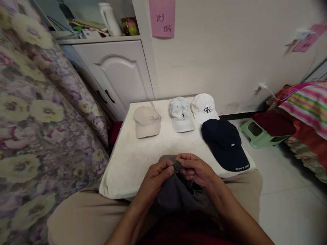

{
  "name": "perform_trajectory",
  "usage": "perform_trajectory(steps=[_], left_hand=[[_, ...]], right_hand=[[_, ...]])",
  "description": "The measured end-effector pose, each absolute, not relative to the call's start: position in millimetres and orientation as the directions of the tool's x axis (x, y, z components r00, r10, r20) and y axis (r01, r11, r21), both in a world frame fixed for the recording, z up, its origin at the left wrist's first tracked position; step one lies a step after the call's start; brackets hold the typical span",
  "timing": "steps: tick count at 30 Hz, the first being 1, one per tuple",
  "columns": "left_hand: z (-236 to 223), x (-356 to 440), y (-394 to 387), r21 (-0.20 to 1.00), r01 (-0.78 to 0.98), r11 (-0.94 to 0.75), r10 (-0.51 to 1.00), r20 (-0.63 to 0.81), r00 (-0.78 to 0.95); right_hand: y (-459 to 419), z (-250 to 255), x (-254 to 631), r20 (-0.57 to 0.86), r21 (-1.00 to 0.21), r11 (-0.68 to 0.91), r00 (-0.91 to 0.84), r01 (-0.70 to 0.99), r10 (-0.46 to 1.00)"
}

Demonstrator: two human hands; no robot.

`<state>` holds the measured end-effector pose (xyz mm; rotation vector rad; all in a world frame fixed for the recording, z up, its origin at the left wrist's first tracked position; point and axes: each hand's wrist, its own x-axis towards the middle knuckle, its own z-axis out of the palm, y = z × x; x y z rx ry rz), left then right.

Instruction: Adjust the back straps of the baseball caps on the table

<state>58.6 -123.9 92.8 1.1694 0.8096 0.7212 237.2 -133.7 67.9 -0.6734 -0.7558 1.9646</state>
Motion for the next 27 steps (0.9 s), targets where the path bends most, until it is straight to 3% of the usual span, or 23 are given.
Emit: perform_trajectory(steps=[15, 27], left_hand=[[90, 59, -123, 0.962, -0.066, 0.266, 0.827, -0.192, 0.528], [86, 58, -120, 0.972, 0.059, 0.229, 0.798, -0.222, 0.56]], right_hand=[[-132, 60, 237, -0.193, -0.653, -0.512, -0.532, -0.558, 0.825], [-124, 59, 254, -0.088, -0.819, -0.401, -0.6, -0.411, 0.795]])
